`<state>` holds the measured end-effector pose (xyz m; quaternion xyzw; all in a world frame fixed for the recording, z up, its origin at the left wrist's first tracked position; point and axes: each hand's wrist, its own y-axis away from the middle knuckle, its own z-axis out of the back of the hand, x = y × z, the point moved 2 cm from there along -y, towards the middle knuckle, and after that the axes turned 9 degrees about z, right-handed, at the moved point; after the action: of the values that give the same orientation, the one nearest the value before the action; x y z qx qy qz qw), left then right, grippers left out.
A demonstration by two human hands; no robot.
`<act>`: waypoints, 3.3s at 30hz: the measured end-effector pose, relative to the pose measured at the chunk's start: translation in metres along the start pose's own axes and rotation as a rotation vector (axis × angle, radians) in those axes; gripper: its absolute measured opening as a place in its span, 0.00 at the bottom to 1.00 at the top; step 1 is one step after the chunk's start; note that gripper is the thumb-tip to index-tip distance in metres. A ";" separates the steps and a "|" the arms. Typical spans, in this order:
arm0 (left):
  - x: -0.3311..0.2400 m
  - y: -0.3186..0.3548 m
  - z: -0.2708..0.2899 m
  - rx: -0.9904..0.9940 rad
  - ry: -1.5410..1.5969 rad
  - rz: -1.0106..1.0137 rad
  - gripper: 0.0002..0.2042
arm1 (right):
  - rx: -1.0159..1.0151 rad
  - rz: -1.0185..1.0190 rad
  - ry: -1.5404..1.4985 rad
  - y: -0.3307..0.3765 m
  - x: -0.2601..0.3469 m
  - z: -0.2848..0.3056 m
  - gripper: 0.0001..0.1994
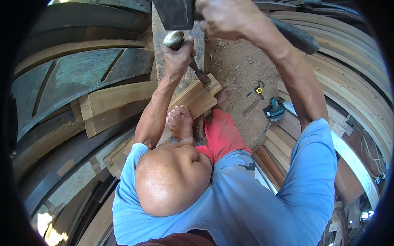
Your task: The person carves a wooden plank using a mallet and a chisel, striking the chisel to remove wood and shape the piece, and moves the plank into different positions.
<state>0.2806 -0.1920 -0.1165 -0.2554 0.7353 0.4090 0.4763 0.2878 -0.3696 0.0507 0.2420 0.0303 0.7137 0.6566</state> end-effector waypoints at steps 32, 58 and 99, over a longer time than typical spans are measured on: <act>0.008 -0.004 -0.004 -0.062 0.087 0.106 0.08 | -0.570 0.039 -0.326 0.004 0.006 0.058 0.16; 0.004 -0.001 -0.010 0.048 -0.001 0.047 0.08 | -0.406 -0.044 -0.397 0.004 0.001 0.030 0.16; 0.013 0.008 -0.027 -0.005 -0.102 -0.009 0.06 | 0.003 -0.059 -0.101 0.018 -0.005 -0.001 0.17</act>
<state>0.2553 -0.2103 -0.1196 -0.2388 0.7078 0.4211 0.5145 0.2711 -0.3759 0.0544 0.2776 0.0052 0.6809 0.6777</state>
